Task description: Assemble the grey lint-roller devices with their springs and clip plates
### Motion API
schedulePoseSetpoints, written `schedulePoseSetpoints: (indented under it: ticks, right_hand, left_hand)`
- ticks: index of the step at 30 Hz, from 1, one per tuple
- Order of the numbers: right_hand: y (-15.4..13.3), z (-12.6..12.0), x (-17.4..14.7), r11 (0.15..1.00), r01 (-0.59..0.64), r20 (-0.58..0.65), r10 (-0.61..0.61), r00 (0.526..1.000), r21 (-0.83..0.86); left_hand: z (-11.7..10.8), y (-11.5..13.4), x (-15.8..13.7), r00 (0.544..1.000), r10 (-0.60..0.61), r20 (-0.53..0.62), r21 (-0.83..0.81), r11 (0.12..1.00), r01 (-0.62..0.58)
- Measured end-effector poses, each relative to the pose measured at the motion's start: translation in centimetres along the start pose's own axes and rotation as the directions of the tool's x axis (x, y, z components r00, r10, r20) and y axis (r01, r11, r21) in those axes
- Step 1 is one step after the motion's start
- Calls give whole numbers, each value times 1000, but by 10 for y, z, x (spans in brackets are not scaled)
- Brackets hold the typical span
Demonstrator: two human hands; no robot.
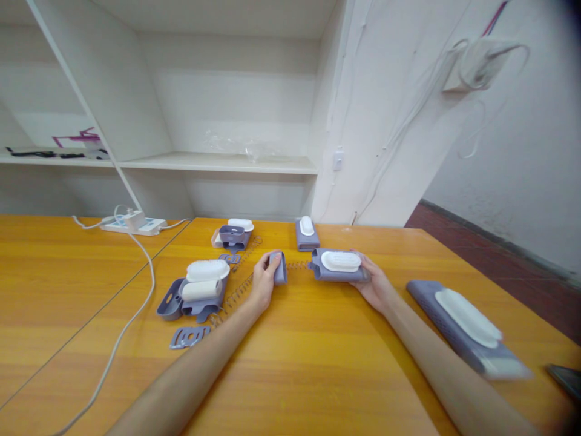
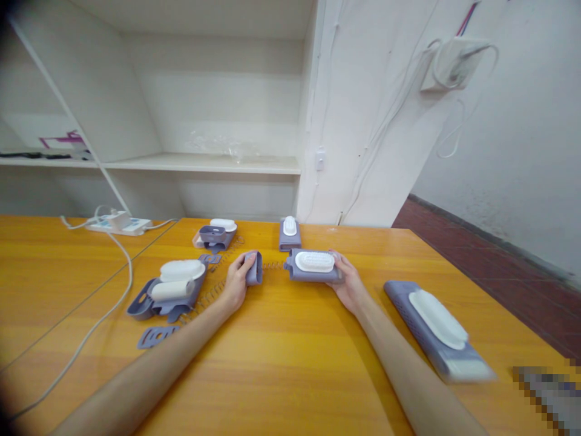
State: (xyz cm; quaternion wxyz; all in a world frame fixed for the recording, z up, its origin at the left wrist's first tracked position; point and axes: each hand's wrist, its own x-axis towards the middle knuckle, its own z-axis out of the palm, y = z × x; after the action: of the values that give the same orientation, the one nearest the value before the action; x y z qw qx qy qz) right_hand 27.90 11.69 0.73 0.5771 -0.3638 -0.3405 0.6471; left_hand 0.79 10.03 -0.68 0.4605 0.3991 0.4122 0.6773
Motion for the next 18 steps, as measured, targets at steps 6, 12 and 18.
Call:
schedulePoseSetpoints:
  ticks: [6, 12, 18]
  right_hand:
    - [10, 21, -11, 1000, -10, 20, 10, 1000, -26]
    - [25, 41, -21, 999, 7, 5, -7, 1000, -37]
    - [30, 46, -22, 996, 79, -80, -82, 993, -32]
  left_hand:
    - [7, 6, -8, 997, -14, 74, 63, 998, 9]
    - [12, 10, -13, 990, 9, 144, 140, 990, -29]
    - [12, 12, -15, 975, -123, 188, 112, 988, 103]
